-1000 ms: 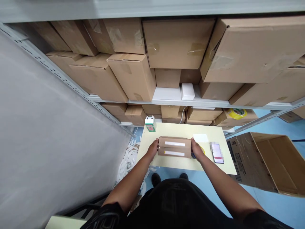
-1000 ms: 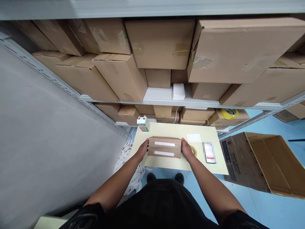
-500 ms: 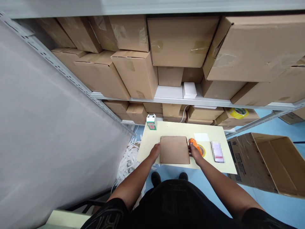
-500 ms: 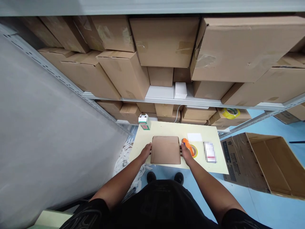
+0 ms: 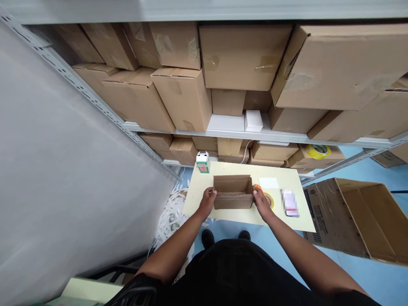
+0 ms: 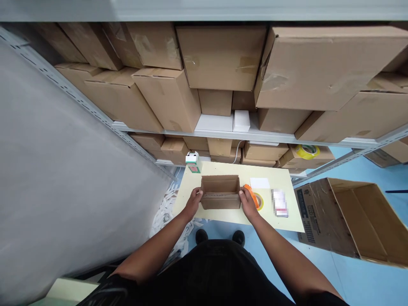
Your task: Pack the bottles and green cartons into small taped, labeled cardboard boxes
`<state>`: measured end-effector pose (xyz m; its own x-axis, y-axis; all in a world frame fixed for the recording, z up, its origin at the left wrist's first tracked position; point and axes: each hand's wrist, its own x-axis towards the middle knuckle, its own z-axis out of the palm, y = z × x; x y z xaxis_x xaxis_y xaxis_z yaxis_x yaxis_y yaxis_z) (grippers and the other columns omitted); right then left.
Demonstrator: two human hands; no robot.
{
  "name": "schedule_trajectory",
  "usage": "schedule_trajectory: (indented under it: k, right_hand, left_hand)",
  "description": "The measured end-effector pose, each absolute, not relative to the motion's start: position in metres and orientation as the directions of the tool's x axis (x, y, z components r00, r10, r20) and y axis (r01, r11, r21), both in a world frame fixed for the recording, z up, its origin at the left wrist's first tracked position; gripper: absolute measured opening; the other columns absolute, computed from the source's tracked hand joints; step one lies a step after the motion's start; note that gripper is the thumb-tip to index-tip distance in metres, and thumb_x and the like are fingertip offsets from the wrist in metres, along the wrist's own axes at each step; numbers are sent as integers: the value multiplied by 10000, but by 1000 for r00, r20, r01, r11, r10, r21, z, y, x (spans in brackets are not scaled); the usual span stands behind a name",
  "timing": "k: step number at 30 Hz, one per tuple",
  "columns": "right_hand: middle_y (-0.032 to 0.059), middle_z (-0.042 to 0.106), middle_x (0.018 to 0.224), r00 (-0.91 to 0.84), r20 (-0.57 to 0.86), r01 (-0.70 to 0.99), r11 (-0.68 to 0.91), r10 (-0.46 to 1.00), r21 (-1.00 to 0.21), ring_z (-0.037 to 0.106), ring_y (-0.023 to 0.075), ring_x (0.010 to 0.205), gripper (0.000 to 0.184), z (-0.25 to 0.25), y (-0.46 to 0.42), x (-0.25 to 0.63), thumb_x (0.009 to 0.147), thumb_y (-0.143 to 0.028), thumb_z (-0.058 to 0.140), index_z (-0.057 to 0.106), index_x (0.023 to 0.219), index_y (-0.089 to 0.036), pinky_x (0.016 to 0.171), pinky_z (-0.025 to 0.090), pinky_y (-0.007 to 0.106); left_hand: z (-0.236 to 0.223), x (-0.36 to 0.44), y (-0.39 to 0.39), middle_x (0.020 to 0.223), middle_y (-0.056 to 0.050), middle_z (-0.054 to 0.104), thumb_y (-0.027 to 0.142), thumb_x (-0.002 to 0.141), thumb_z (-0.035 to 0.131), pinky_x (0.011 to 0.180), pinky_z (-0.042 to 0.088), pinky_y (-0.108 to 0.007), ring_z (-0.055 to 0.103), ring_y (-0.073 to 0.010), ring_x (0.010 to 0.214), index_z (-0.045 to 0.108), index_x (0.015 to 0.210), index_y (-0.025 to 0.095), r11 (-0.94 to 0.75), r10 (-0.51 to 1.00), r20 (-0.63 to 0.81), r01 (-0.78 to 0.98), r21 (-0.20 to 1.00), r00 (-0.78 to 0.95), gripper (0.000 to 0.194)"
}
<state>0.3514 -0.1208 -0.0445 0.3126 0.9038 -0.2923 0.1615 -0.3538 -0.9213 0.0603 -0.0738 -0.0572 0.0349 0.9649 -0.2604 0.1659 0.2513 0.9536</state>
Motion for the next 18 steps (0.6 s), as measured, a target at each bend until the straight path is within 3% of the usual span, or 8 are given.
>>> schedule_trajectory:
  k: [5,10,14,18]
  right_hand:
    - [103,683,1269,301,-262,166,-321,917,-932,603,310,1238,581,-55,-136,335,815,-667,634,623,1208,-240,1073,479,443]
    - [104,676,1182,344,-312,205,-395,886,-895,635,299,1142,601,-68,-145,334,776,-653,644,597,1183,-212,1067,476,461]
    - [122,673,1271,333,-339,219,-422,880,-880,632,309,1201,637,-64,-149,338,789,-654,643,604,1243,-209,1092,468,449]
    - [117,659,1355,307,-353,186,-420,884,-888,609,304,1297,654,-58,-155,339,810,-663,660,603,1310,-244,1100,480,420]
  left_hand:
    - [-71,59,-88,1141,-90,652,438,875,658,994,486,-406,629,-261,1117,562,1116,209,262,963,-268,157,952,14,346]
    - [-82,59,-96,1264,-118,611,331,804,719,1038,469,-394,600,-262,1223,525,1230,203,276,960,-279,148,950,3,485]
    - [-76,59,-98,1385,-163,550,352,816,710,1030,479,-381,587,-272,1268,472,1382,186,323,946,-325,181,929,-21,636]
    - [-67,56,-98,1352,-171,579,423,846,681,1035,477,-389,618,-276,1212,555,1305,161,306,950,-311,252,918,-21,543]
